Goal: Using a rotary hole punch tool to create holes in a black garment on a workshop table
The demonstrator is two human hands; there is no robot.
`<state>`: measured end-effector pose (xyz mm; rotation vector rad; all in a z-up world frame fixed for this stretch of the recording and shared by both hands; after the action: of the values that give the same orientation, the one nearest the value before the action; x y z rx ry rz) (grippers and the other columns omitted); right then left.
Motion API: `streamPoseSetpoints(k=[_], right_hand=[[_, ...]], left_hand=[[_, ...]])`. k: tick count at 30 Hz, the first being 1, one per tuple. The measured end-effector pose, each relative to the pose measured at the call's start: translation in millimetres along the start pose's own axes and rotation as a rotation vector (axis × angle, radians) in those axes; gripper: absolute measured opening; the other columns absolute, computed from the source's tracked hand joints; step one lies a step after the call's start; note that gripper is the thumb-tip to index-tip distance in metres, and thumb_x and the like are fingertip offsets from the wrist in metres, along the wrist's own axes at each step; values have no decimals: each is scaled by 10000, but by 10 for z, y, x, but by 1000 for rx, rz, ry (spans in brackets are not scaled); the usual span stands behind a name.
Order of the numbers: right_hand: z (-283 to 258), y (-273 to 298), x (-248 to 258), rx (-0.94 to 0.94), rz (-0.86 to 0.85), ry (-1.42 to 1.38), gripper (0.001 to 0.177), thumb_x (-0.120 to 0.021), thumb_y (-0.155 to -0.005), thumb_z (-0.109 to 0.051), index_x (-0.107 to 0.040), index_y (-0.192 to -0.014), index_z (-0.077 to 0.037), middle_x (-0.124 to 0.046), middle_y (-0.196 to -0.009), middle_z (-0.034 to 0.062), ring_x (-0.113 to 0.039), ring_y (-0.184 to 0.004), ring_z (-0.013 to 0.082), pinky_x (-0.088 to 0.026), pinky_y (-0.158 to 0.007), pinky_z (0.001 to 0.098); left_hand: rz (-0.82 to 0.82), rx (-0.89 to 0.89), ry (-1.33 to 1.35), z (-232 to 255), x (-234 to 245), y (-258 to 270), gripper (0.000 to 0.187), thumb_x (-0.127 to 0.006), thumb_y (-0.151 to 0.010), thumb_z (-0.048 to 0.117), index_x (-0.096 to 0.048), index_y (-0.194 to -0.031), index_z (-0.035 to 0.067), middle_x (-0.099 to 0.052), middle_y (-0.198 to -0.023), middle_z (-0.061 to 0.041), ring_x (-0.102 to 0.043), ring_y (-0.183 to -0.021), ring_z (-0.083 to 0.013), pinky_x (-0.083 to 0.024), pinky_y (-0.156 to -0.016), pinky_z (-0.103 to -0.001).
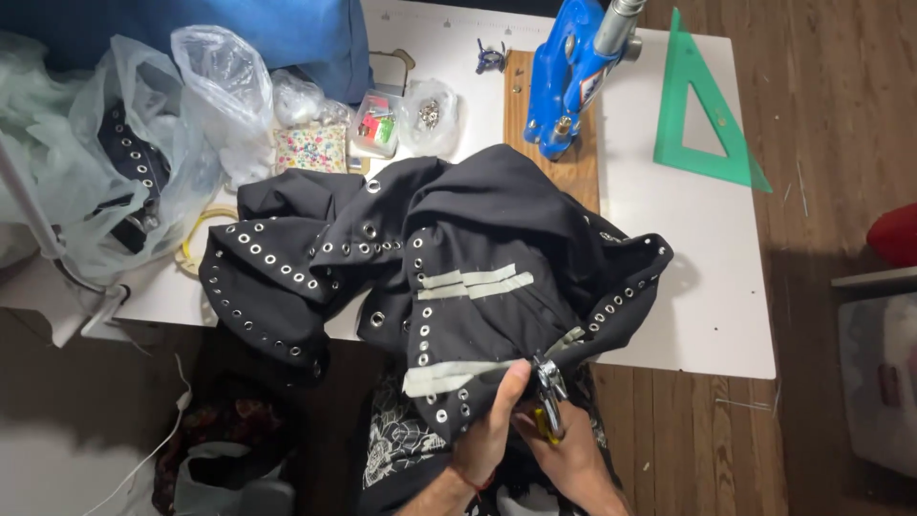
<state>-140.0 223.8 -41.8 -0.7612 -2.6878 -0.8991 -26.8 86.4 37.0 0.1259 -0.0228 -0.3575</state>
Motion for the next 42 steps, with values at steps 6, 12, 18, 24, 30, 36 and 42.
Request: streamPoseSetpoints(k=[6,12,18,24,30,36,42], right_hand=[[210,-50,-83,86,48,-15,82,-875,-935,-139,-943,-976,-120,-984,-899,21,-906,-842,138,-686,-762,336],[105,-21,-40,87,21,128,494,-690,-882,-120,-752,-1371,-157,-883,-1136,43,-852,-1039,234,-643,-912,395],[241,-20,-87,119,-102,-26,178,-685,-812,35,-791,-916,-63,-746,-715,49,-685,-677,175,-563,-638,393],[73,10,-127,302,-30,13,537,-635,-772,1,-768,-1286,-79,-868,-1158,118,-827,-1103,285,-643,-985,429],[-37,51,-109,174,-23,33,542,-678,-765,34,-781,-1283,-86,-862,-1258,109,-793,-1178,276,-617,-1036,421],[-116,111,-97,19,-65,-44,673,-664,-815,38,-707,-1467,-126,-869,-1283,90,-811,-1210,232,-645,-1053,399],[-404,152,-88,59,-83,45,789,-611,-839,1,-623,-1616,-134,-805,-1484,87,-753,-1371,243,-550,-1221,396]], left_hand=[[-8,193,-99,76,15,35,426,-848,-1006,436,-839,-657,192,-894,-731,83,-863,-745,-81,-698,-888,-264],[76,65,-48,242,66,9,295,-844,-1002,418,-952,-915,157,-969,-1021,10,-931,-1050,-165,-681,-1128,-323],[116,-138,-91,214,68,4,270,-795,-1076,341,-892,-949,124,-933,-1046,-1,-896,-1092,-189,-591,-1227,-372],[158,2,20,61,22,-1,243,-834,-1042,352,-895,-990,124,-933,-1121,-2,-872,-1160,-176,-576,-1258,-364],[257,205,350,-24,-61,-56,397,-835,-1011,313,-826,-1332,79,-866,-1403,-67,-802,-1334,-204,-565,-1295,-377],[-24,-130,167,43,120,-162,108,-884,-1049,236,-892,-979,154,-889,-1020,9,-882,-965,-157,-734,-1051,-321],[72,62,101,5,155,-155,210,-897,-1004,331,-857,-884,163,-896,-975,21,-861,-962,-146,-668,-1114,-316]])
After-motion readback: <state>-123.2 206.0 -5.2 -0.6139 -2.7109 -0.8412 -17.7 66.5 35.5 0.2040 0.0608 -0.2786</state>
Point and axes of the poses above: each hand's wrist, its own y-axis away from the middle knuckle, its own x-axis out of the back of the hand, z = x × y, the point moved 1 cm from there along -y, towards the middle knuckle
